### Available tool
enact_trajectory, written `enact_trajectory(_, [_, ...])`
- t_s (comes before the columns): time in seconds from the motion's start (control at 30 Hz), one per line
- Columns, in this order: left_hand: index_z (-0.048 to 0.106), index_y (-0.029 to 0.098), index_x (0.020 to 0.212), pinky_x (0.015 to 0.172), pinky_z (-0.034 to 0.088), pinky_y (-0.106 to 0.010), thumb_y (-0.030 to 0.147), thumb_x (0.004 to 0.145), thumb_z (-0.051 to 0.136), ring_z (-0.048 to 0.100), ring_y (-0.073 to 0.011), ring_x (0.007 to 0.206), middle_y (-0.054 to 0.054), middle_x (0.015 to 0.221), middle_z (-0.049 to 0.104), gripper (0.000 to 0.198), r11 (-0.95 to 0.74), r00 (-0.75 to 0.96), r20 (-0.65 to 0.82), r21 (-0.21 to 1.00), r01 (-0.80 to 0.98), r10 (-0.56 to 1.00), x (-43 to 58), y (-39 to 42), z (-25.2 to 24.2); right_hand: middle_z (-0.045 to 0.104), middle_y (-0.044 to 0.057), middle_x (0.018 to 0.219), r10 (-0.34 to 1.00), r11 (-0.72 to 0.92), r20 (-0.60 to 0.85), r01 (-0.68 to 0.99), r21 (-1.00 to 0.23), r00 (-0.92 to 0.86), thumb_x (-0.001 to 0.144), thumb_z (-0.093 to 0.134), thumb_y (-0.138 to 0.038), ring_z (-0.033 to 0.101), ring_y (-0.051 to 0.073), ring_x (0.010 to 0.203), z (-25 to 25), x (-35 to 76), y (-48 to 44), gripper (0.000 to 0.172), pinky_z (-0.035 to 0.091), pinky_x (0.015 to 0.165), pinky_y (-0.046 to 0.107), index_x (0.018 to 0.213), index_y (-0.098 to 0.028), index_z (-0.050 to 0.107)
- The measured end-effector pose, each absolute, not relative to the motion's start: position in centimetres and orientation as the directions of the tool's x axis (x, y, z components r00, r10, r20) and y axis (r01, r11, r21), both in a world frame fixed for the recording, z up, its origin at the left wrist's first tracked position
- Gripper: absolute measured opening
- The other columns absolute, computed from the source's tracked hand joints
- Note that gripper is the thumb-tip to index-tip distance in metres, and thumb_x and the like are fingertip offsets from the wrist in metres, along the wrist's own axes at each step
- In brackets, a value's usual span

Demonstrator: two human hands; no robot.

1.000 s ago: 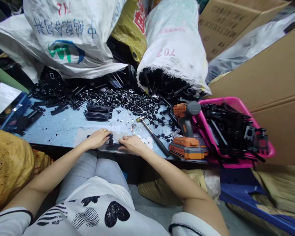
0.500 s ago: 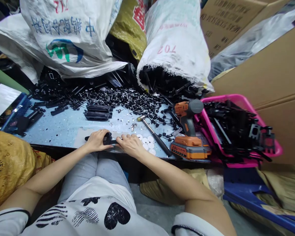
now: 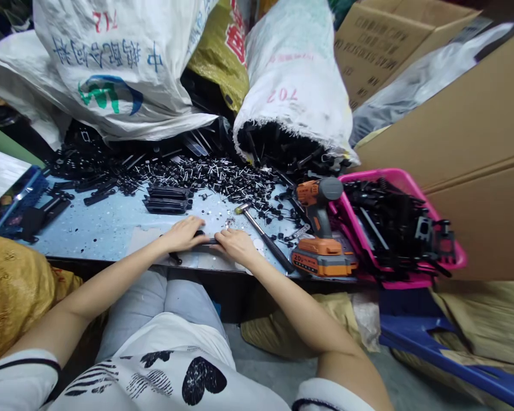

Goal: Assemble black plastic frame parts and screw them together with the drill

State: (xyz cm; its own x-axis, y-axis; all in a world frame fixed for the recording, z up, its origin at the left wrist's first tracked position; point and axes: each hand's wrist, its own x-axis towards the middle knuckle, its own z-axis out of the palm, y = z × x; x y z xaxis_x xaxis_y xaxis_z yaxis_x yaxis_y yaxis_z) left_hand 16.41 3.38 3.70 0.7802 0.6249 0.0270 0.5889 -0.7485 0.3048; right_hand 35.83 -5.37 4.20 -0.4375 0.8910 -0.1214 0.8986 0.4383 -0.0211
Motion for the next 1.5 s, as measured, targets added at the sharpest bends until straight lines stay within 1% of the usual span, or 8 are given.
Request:
enact_trajectory(0.2, [0.062,0.005,0.099,0.083,0.037,-0.038,0.002,0.086,0.037,0.053,-0.0265,0.099,-0.020,0.100,0.062,0.028,-0.624,0.630,0.032,0.187,0.759,0.776,24.0,10.6,3.1,0.060,0.010,0.104,0.979,0.204,-0.008,0.979,-0.021,-0.204,0.099,0.034,-0.033,0.050,0.021,0.097,3.6,38.1,-1.5,0.031,0.037,0.080,0.030,0.106,-0.016,0.058])
enact_trajectory(0.33, [0.063,0.007,0.093,0.081,0.039,-0.033,0.005,0.088,0.039,0.053,-0.0228,0.096,-0.019,0.104,0.061,0.025,-0.634,0.632,0.084,0.206,0.745,0.770,22.7,10.3,3.4,0.058,0.013,0.112,0.996,-0.088,0.022,0.995,0.042,0.087,0.095,0.036,-0.022,0.047,0.024,0.104,3.2,38.6,4.0,0.028,0.040,0.078,0.030,0.117,-0.015,0.052])
enact_trajectory(0.5, [0.060,0.011,0.101,0.086,0.041,-0.031,0.027,0.097,0.036,0.055,-0.0208,0.096,-0.013,0.100,0.062,0.028,-0.571,0.531,0.211,0.255,0.780,0.820,13.4,5.5,4.7,0.060,0.017,0.106,0.993,-0.104,-0.049,0.994,0.022,0.105,0.090,0.040,-0.018,0.051,0.024,0.102,1.9,38.3,7.4,0.027,0.040,0.079,0.031,0.112,-0.010,0.055])
enact_trajectory(0.67, [0.060,0.017,0.085,0.072,0.045,-0.031,0.031,0.096,0.040,0.059,-0.0187,0.077,-0.006,0.080,0.063,0.027,-0.531,0.430,0.317,0.415,0.739,0.846,6.9,1.2,3.3,0.059,0.013,0.110,0.999,-0.020,0.023,0.989,-0.145,0.024,0.088,0.045,-0.019,0.057,0.022,0.093,2.1,37.8,5.7,0.030,0.042,0.079,0.031,0.114,-0.014,0.059])
enact_trajectory(1.0, [0.062,0.012,0.098,0.071,0.043,-0.035,0.028,0.098,0.029,0.055,-0.0230,0.076,-0.011,0.075,0.060,0.036,-0.640,0.587,0.293,0.132,0.757,0.754,7.8,-0.4,0.6,0.069,0.005,0.085,0.973,0.154,-0.026,0.725,-0.671,-0.231,0.083,0.062,-0.025,0.063,0.015,0.076,6.5,35.5,-1.5,0.016,0.048,0.073,0.025,0.094,-0.015,0.067])
enact_trajectory(1.1, [0.059,0.009,0.114,0.072,0.042,-0.037,0.029,0.098,0.028,0.056,-0.0246,0.079,-0.014,0.080,0.063,0.040,-0.634,0.584,0.296,0.111,0.765,0.756,7.6,-0.6,-0.3,0.069,0.006,0.083,0.951,0.205,-0.072,0.788,-0.581,-0.301,0.083,0.062,-0.021,0.063,0.015,0.076,7.4,34.4,-2.6,0.011,0.046,0.071,0.023,0.088,-0.014,0.068])
enact_trajectory(1.27, [0.055,0.015,0.125,0.086,0.038,-0.045,0.036,0.094,0.041,0.054,-0.0311,0.108,-0.019,0.122,0.059,0.040,-0.615,0.530,0.374,0.159,0.772,0.761,8.0,-1.5,-0.4,0.069,0.009,0.089,0.914,0.332,-0.161,0.915,-0.231,-0.372,0.086,0.053,-0.014,0.063,0.018,0.081,8.9,32.5,-2.4,0.016,0.041,0.070,0.024,0.085,-0.014,0.069])
enact_trajectory(1.5, [0.051,0.019,0.131,0.103,0.032,-0.049,0.029,0.093,0.044,0.044,-0.0292,0.128,-0.014,0.132,0.055,0.040,-0.840,0.776,0.322,0.194,0.506,0.542,8.8,-1.5,-0.4,0.070,0.009,0.089,0.907,0.348,-0.152,0.904,-0.249,-0.392,0.088,0.054,-0.018,0.065,0.018,0.084,7.6,32.6,-2.1,0.016,0.043,0.073,0.024,0.089,-0.015,0.070])
